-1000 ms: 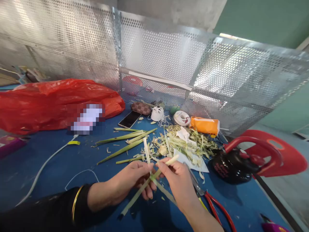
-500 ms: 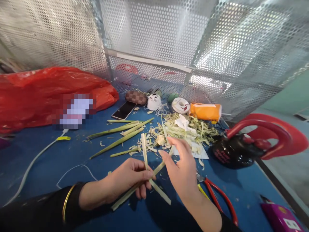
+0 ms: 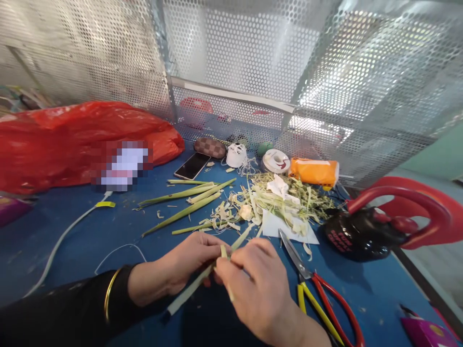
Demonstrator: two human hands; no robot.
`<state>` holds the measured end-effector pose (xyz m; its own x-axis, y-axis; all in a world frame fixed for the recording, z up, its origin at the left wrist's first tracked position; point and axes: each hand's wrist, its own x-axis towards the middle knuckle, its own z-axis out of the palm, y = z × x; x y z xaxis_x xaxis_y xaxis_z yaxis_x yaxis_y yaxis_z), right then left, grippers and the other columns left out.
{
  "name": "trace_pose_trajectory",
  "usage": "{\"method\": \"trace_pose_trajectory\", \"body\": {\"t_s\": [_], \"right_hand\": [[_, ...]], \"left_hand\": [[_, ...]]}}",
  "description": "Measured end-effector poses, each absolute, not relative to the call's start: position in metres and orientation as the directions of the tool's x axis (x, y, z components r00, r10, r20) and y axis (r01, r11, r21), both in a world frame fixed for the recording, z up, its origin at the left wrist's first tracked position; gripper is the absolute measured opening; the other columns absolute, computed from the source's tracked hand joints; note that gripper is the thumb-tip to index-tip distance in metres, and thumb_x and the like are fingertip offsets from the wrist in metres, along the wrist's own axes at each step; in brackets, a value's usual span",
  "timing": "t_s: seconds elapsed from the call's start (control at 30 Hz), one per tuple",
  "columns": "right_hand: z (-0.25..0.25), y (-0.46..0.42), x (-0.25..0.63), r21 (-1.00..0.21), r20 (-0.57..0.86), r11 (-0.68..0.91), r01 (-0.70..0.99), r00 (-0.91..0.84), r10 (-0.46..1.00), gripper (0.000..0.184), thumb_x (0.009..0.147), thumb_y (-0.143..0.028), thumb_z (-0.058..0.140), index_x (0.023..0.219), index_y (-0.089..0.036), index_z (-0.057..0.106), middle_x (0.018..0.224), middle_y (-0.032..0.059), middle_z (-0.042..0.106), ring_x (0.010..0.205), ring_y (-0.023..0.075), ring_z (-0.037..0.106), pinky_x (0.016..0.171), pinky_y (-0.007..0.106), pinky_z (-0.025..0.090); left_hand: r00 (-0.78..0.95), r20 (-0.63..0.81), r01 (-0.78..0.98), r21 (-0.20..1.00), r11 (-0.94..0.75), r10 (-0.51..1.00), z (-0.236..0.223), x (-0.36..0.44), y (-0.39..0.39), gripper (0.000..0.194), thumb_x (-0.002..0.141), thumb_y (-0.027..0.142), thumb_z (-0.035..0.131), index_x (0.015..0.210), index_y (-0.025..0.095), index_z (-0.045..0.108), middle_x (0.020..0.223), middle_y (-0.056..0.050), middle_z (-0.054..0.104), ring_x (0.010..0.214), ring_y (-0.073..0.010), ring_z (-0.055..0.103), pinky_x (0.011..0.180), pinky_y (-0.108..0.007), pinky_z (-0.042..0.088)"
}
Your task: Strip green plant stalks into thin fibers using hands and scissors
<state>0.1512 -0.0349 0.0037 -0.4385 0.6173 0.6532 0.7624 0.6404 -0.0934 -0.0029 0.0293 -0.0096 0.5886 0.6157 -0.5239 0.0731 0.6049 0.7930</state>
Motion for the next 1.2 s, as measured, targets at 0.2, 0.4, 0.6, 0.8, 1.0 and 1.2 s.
{"method": "trace_pose_trajectory", "body": {"t_s": [0.2,0.4,0.6,0.8,1.0,1.2], "right_hand": [[-0.004,-0.035,0.143,0.313,0.552,0.689,0.654,-0.715,0.429,0.036,0.091,-0.004,0.033,0.093,-0.012,0.069,0.076,0.006,0.071,0.069,0.018,0.061,0.074,0.036,0.042],[-0.018,-0.027,0.138,0.406,0.455,0.678,0.613,-0.779,0.432,0.033,0.088,-0.003,0.037,0.093,-0.01,0.069,0.076,0.0083,0.068,0.066,0.0197,0.059,0.07,0.038,0.042],[-0.015,-0.028,0.143,0.205,0.544,0.74,0.641,-0.703,0.458,0.029,0.088,-0.007,0.039,0.095,-0.012,0.067,0.073,0.0058,0.07,0.065,0.0178,0.062,0.071,0.038,0.046],[-0.018,-0.03,0.126,0.203,0.693,0.692,0.693,-0.601,0.398,0.03,0.091,-0.005,0.042,0.088,-0.02,0.068,0.071,-0.0007,0.073,0.069,0.013,0.067,0.079,0.031,0.044],[-0.014,-0.033,0.13,-0.021,0.752,0.684,0.729,-0.44,0.492,0.021,0.088,-0.009,0.048,0.084,-0.019,0.067,0.071,0.0018,0.07,0.069,0.0152,0.065,0.076,0.032,0.046],[-0.008,-0.025,0.147,-0.846,0.321,0.196,0.496,0.18,0.93,0.021,0.088,-0.029,0.058,0.07,-0.019,0.062,0.065,0.0016,0.064,0.06,0.0163,0.061,0.056,0.026,0.05]], "left_hand": [[0.52,-0.557,-0.123,0.701,0.702,0.647,-0.005,-0.009,0.042,0.014,0.072,0.021,0.064,0.078,0.01,0.071,0.061,-0.005,0.066,0.041,-0.0068,0.053,0.031,-0.013,0.028],[0.478,-0.599,-0.239,0.616,0.751,0.643,0.001,-0.007,0.041,0.01,0.079,0.015,0.057,0.079,0.01,0.066,0.063,-0.004,0.065,0.054,-0.0099,0.061,0.047,-0.015,0.045],[0.439,-0.6,-0.292,0.609,0.737,0.669,-0.002,-0.008,0.041,0.009,0.077,0.013,0.057,0.075,0.009,0.065,0.064,-0.006,0.065,0.057,-0.0114,0.062,0.055,-0.019,0.05],[0.439,-0.584,-0.276,0.635,0.721,0.682,-0.008,-0.002,0.031,0.012,0.074,0.012,0.057,0.066,0.01,0.066,0.059,-0.004,0.064,0.05,-0.0091,0.058,0.051,-0.017,0.045],[0.476,-0.496,-0.197,0.745,0.638,0.726,-0.014,0.001,0.022,0.009,0.071,0.018,0.065,0.067,0.011,0.07,0.054,0.0,0.06,0.045,-0.0049,0.049,0.045,-0.014,0.036],[0.518,-0.415,-0.147,0.818,0.556,0.748,-0.007,-0.001,0.024,0.019,0.075,0.031,0.065,0.07,0.013,0.065,0.063,-0.003,0.067,0.056,-0.0107,0.063,0.055,-0.019,0.047]]}}
